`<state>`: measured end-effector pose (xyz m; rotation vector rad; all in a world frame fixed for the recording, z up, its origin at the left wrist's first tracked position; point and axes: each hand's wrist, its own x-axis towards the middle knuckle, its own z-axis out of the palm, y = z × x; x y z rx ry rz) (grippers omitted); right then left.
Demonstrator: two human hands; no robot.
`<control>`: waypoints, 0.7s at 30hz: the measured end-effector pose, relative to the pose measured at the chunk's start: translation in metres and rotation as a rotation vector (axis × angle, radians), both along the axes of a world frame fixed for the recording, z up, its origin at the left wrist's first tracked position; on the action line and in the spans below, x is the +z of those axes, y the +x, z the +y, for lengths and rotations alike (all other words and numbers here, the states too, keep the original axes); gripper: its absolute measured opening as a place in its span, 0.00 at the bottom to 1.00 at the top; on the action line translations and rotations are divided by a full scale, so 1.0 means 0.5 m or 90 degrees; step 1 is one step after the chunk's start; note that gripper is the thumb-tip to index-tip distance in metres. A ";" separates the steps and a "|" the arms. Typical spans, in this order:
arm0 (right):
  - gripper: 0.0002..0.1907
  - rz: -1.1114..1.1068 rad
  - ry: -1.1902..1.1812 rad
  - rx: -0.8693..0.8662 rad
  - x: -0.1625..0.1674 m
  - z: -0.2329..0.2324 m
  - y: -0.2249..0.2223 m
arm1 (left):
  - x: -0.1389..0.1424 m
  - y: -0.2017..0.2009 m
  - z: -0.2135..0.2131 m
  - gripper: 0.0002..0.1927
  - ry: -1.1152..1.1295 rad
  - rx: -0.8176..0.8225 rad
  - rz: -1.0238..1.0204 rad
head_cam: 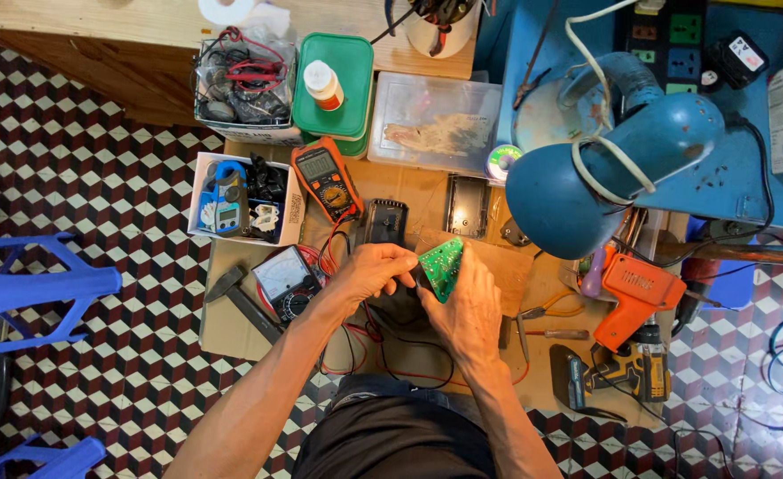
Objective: The person works on a green circuit board at a cluttered workbench. They use a heat gun to apply heat to the board, then test it with a multimeter. The person also uses a soldering iron and pliers to adjust components on the board.
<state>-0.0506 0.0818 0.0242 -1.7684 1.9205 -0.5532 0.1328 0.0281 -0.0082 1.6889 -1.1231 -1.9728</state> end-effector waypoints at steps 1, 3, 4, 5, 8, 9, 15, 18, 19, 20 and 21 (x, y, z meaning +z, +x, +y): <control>0.48 -0.020 0.043 -0.025 -0.002 -0.001 -0.001 | 0.013 0.002 0.001 0.18 -0.009 -0.009 0.021; 0.49 -0.073 0.035 -0.038 0.000 0.007 -0.016 | 0.043 0.004 0.003 0.18 -0.029 -0.034 0.068; 0.49 -0.099 0.032 -0.046 0.002 0.012 -0.026 | 0.061 0.004 0.002 0.18 -0.058 -0.044 0.071; 0.48 -0.142 0.048 -0.072 0.004 0.017 -0.034 | 0.082 0.006 0.006 0.18 -0.087 -0.056 0.074; 0.47 -0.325 0.062 -0.119 0.013 0.031 -0.062 | 0.147 0.008 0.019 0.19 -0.097 -0.052 0.076; 0.47 -0.420 0.048 -0.112 0.019 0.040 -0.073 | 0.165 0.004 0.022 0.19 -0.085 -0.046 0.079; 0.49 -0.716 0.106 -0.101 0.045 0.070 -0.130 | 0.222 -0.047 0.047 0.19 -0.158 0.030 0.112; 0.51 -0.824 0.129 -0.084 0.048 0.072 -0.140 | 0.223 -0.078 0.056 0.17 -0.218 -0.017 0.029; 0.51 -0.861 0.135 -0.079 0.048 0.072 -0.141 | 0.221 -0.087 0.058 0.16 -0.214 -0.002 0.043; 0.51 -0.875 0.131 -0.081 0.048 0.072 -0.140 | 0.219 -0.097 0.059 0.16 -0.210 0.012 0.059; 0.51 -0.889 0.127 -0.084 0.047 0.072 -0.140 | 0.216 -0.106 0.061 0.15 -0.205 0.026 0.075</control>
